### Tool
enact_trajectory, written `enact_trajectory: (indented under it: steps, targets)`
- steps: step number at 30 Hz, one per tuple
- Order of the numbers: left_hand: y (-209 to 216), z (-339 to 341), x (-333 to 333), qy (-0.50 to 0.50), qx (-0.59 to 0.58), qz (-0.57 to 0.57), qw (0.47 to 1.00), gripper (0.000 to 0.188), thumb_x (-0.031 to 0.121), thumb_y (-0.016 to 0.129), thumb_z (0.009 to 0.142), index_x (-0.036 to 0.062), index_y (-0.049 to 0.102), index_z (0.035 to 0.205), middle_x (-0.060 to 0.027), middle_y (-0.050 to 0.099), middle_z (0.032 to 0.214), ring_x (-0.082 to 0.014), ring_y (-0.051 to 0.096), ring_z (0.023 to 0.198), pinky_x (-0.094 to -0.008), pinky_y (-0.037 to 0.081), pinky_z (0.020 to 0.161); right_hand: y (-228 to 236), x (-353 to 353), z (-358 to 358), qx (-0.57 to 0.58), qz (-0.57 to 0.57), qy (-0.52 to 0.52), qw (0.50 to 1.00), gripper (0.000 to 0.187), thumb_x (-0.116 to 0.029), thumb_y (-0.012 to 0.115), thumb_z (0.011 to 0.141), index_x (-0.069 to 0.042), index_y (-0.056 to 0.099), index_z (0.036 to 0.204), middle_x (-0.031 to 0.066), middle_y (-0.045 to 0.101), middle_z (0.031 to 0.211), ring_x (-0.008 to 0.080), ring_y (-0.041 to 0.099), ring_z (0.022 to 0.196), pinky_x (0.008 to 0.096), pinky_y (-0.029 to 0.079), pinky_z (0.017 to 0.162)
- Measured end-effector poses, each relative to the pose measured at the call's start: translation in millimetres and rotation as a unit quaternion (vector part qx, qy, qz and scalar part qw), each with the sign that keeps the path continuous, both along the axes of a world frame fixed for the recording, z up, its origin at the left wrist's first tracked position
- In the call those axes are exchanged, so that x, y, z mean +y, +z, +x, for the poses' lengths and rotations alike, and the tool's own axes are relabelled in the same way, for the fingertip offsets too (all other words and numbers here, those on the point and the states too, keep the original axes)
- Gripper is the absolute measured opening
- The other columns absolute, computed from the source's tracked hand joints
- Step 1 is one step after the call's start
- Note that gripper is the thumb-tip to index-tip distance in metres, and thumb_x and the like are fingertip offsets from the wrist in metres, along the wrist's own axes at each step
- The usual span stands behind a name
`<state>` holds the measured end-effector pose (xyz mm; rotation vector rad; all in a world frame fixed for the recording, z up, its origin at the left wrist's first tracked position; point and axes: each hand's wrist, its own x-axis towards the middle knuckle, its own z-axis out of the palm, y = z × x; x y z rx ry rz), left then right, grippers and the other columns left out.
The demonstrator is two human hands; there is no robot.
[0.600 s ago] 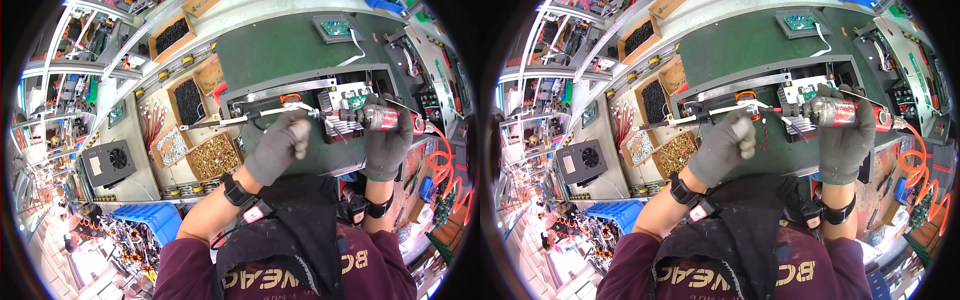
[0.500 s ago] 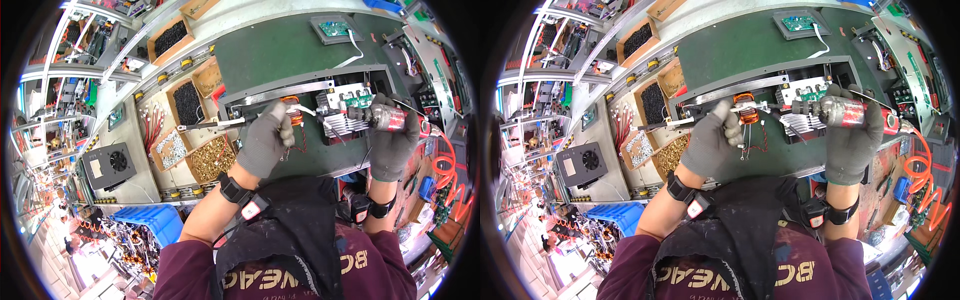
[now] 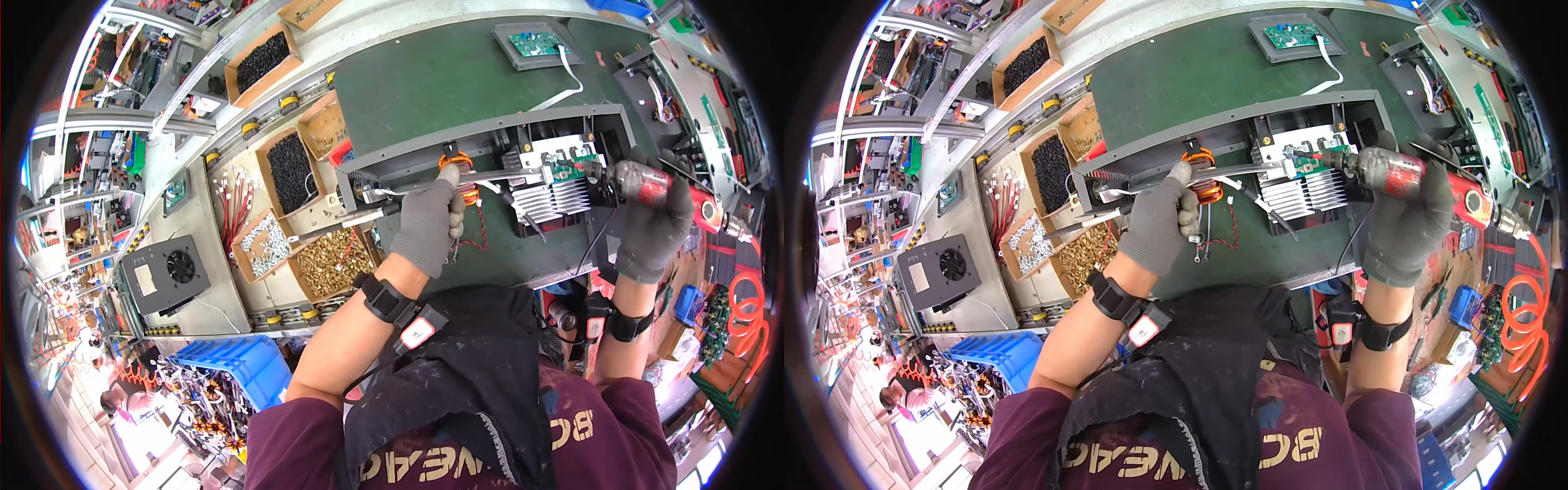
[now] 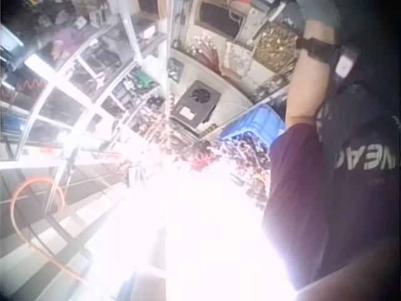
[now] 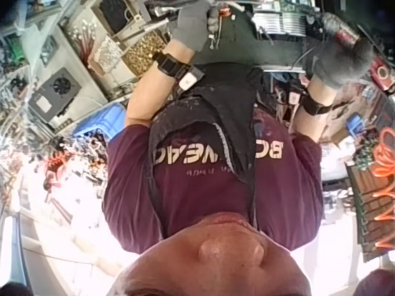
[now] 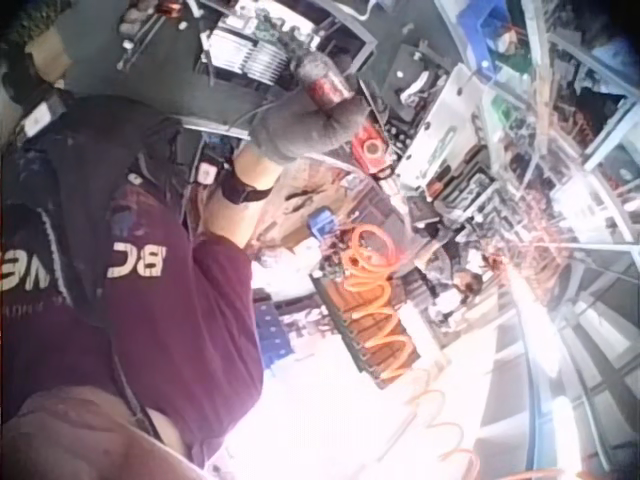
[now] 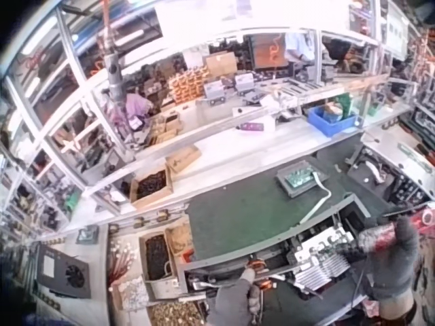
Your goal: Assembling a power electronic device by installing circuit boards, wiring, and housing components using a pneumatic screwdriver.
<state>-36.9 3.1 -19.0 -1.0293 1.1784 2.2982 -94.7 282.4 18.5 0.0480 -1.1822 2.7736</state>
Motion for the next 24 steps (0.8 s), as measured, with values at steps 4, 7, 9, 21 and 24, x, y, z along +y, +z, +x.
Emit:
enact_trajectory:
  steps: [4, 7, 9, 21, 24]
  targets:
    - [-4, 4, 6, 0.035, 0.014, -0.001, 0.999, 0.029, 0.031, 0.057, 0.094, 0.0093, 0.053, 0.075, 0.0011, 0.041, 0.055, -0.0088, 0.038, 0.047, -0.0238, 0.033, 0.044, -8, -13, -2, 0.003, 0.037, 0.018, 0.999, 0.035, -0.020, 0.053, 0.093, 0.000, 0.052, 0.121, 0.0147, 0.061, 0.114, 0.0370, 0.059, 0.108, 0.0489, 0.044, 0.097]
    - [-10, 9, 11, 0.085, 0.071, 0.027, 0.994, 0.035, 0.032, 0.060, 0.093, 0.0079, 0.053, 0.068, 0.0002, 0.042, 0.052, -0.0102, 0.037, 0.043, -0.0248, 0.032, 0.042, -6, -24, -6, -0.001, 0.092, 0.014, 0.996, 0.041, -0.021, 0.054, 0.093, -0.004, 0.046, 0.129, 0.0165, 0.058, 0.120, 0.0351, 0.059, 0.110, 0.0495, 0.044, 0.097]
    - [-14, 11, 14, 0.098, 0.079, 0.033, 0.991, 0.036, 0.032, 0.061, 0.092, 0.0076, 0.053, 0.067, 0.0003, 0.041, 0.051, -0.0105, 0.036, 0.042, -0.0250, 0.032, 0.042, 0, -33, -5, -0.006, 0.137, 0.023, 0.990, 0.039, -0.017, 0.056, 0.091, -0.005, 0.047, 0.127, 0.0140, 0.055, 0.122, 0.0322, 0.059, 0.109, 0.0478, 0.044, 0.098]
    - [-16, 9, 15, 0.102, 0.034, -0.030, 0.994, 0.041, 0.035, 0.063, 0.090, 0.0102, 0.048, 0.061, 0.0001, 0.042, 0.050, -0.0106, 0.036, 0.039, -0.0268, 0.026, 0.039, 40, -98, -11, 0.066, 0.365, 0.029, 0.928, 0.036, 0.005, 0.069, 0.078, 0.000, 0.056, 0.110, 0.0063, 0.062, 0.091, 0.0115, 0.061, 0.076, 0.0263, 0.051, 0.065]
    - [-19, 8, 14, 0.101, 0.043, -0.030, 0.993, 0.042, 0.035, 0.063, 0.090, 0.0103, 0.047, 0.060, 0.0001, 0.042, 0.049, -0.0107, 0.035, 0.038, -0.0273, 0.026, 0.038, 36, -102, -17, 0.075, 0.350, 0.041, 0.933, 0.033, 0.005, 0.069, 0.077, -0.001, 0.056, 0.107, 0.0060, 0.062, 0.088, 0.0110, 0.060, 0.071, 0.0251, 0.051, 0.060]
